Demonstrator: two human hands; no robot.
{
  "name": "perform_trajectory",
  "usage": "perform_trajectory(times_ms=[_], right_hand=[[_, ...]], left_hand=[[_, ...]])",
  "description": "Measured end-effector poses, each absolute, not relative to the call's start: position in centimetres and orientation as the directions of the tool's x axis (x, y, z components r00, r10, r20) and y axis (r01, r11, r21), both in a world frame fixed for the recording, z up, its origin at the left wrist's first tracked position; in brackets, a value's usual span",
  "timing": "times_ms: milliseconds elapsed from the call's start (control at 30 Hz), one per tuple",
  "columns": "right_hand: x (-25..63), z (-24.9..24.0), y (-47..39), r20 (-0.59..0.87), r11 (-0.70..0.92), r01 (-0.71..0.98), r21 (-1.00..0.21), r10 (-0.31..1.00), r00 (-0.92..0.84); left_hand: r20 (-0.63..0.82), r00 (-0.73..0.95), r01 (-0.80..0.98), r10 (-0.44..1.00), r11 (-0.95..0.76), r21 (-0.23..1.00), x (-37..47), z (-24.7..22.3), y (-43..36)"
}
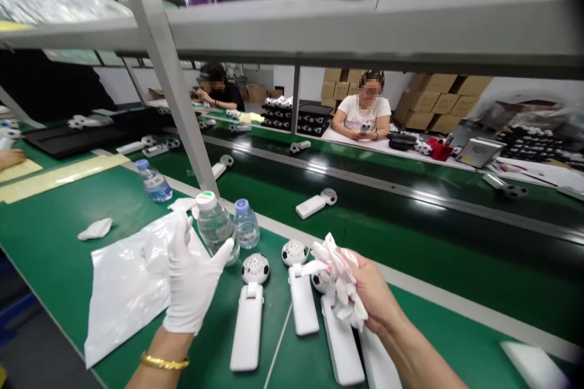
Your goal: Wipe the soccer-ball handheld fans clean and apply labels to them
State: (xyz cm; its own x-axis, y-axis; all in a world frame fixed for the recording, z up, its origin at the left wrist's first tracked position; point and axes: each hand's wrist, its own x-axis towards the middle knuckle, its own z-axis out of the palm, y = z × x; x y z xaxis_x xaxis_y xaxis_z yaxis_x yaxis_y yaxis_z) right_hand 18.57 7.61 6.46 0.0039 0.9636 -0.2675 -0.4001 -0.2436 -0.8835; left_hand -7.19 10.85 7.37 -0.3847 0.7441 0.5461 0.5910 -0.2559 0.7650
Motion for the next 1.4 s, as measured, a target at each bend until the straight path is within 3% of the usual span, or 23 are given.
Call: perform_trajectory(times_ms=[67, 167, 267, 367, 467, 600, 1267, 1400], right_hand=[[19.5, 6.2, 6.9, -0.22, -0.207, -0.183, -0.961, 0.974, 0.05], [19.8, 5.5, 6.2, -0.072, -0.075, 0.208, -0.975, 0.997, 0.023], [18.9, 4.4, 5.6, 0.123, 0.188, 0.565, -0.803, 0.981, -0.153], [17.7, 3.1, 4.8, 0.186, 0.415, 0.738, -0.531, 0.907, -0.377], [16.8, 2.1, 4.3, 0.172, 0.534, 0.796, -0.287, 0.846, -0.505], [16.4, 1.2, 4.7, 0.188, 0.566, 0.813, -0.136, 0.821, -0.54], [16.1, 1.5, 4.6, 0.112, 0.534, 0.834, -0.142, 0.846, -0.522], [17.9, 2.7, 1.8, 0.025, 0.553, 0.786, -0.276, 0.822, -0.569]], left_hand=[[0.553, -0.296, 0.661, 0.779, -0.25, 0.707, -5.9, 7.4, 8.2], [0.359, 0.051, 0.661, 0.932, -0.301, 0.687, -3.4, 6.7, 6.0], [0.256, 0.338, 0.63, 0.906, -0.42, 0.653, -1.0, 6.0, 7.4], [0.198, 0.479, 0.683, 0.856, -0.504, 0.529, 0.9, 5.7, 10.8], [0.149, 0.471, 0.781, 0.87, -0.489, 0.387, 2.3, 4.9, 13.3], [0.045, 0.5, 0.786, 0.865, -0.475, 0.395, 3.2, 2.9, 14.2], [0.025, 0.543, 0.803, 0.839, -0.528, 0.277, 3.6, 2.3, 14.4], [0.06, 0.548, 0.798, 0.834, -0.543, 0.26, 3.6, 2.3, 14.2]])
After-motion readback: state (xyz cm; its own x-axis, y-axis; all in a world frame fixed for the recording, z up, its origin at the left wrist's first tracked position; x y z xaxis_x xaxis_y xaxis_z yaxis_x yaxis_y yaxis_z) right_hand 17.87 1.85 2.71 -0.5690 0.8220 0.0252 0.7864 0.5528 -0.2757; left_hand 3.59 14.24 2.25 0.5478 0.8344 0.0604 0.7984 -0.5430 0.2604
